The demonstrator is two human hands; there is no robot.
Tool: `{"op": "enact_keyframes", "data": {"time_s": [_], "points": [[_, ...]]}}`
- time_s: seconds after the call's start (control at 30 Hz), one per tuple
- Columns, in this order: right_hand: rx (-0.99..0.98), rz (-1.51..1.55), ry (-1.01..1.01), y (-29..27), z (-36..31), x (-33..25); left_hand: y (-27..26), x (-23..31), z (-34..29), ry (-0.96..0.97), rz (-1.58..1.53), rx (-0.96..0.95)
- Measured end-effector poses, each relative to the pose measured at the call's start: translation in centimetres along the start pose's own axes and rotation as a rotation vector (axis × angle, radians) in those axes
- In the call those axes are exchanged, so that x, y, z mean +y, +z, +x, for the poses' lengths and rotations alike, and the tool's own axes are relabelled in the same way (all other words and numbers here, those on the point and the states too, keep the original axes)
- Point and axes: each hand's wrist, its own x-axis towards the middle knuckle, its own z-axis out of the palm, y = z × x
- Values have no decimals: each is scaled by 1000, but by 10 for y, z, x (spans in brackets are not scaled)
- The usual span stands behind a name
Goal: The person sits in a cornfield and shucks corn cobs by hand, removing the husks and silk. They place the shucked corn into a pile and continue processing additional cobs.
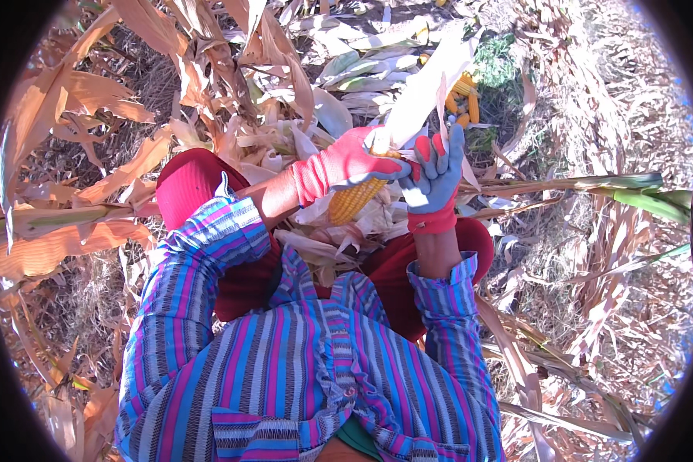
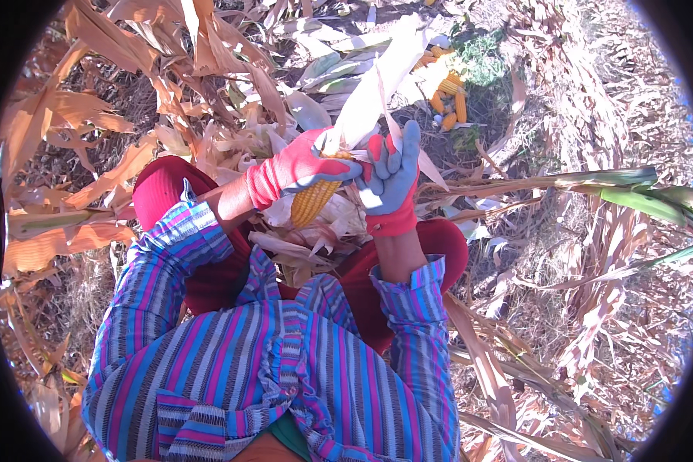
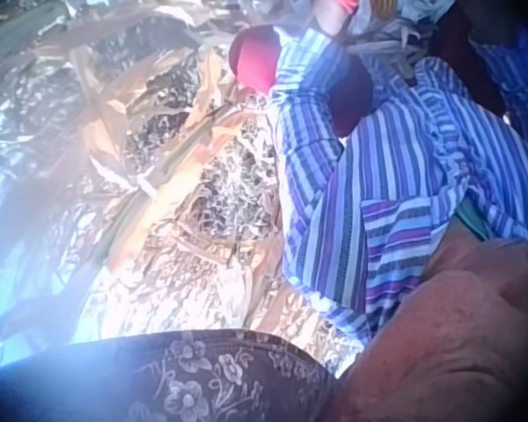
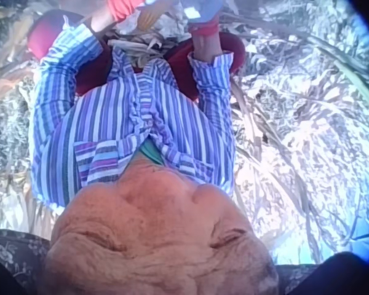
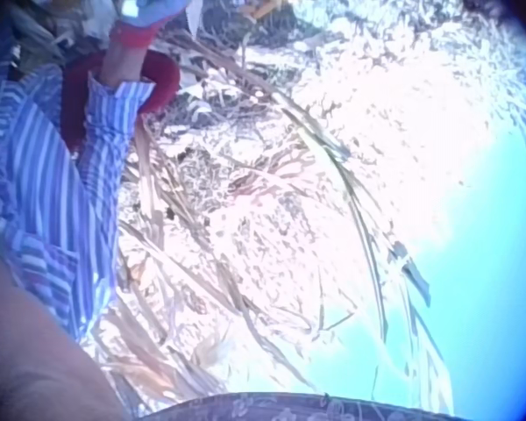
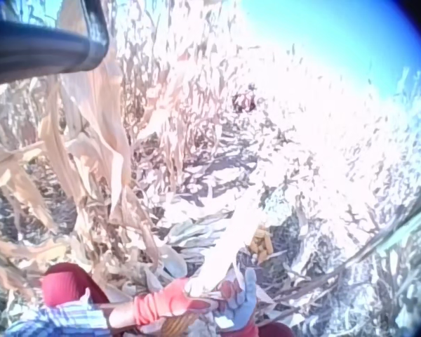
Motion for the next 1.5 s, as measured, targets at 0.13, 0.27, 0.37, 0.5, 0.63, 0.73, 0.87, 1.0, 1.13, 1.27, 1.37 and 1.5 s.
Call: {"op": "enact_keyframes", "data": {"time_s": [0.13, 0.27, 0.37, 0.5, 0.63, 0.73, 0.87, 1.0, 1.13, 1.27, 1.37, 1.5], "points": [[-209, 292, -59, 1, 6, -15, 2, 5, -1, -129, -372, 17], [191, 398, -245, -20, 8, -49, 4, 17, 2, -97, -372, 85], [512, 189, -233, -45, 13, -48, -14, 10, 2, -99, -310, 207], [301, -285, 79, -62, -1, 32, -9, 41, 4, -65, -434, 174], [327, -334, 166, 6, -1, 59, -15, 19, 11, -166, -836, 236], [241, -602, 281, -8, -10, 53, -26, 5, 11, -94, -692, 237], [82, -678, 457, -12, -10, 41, -55, 12, 11, 138, -631, 264], [53, -683, 488, -19, -19, 32, -58, 37, 21, 185, -613, 448], [6, -507, 523, -13, -24, 38, -95, 56, 8, 247, -611, 817], [84, -374, 338, -25, -26, 16, -100, 63, 2, 254, -542, 831], [181, -360, 192, -17, -15, -2, -98, 58, 2, 216, -509, 795], [327, -583, 78, -22, -10, -1, -48, 43, 3, -102, -335, 558]]}}
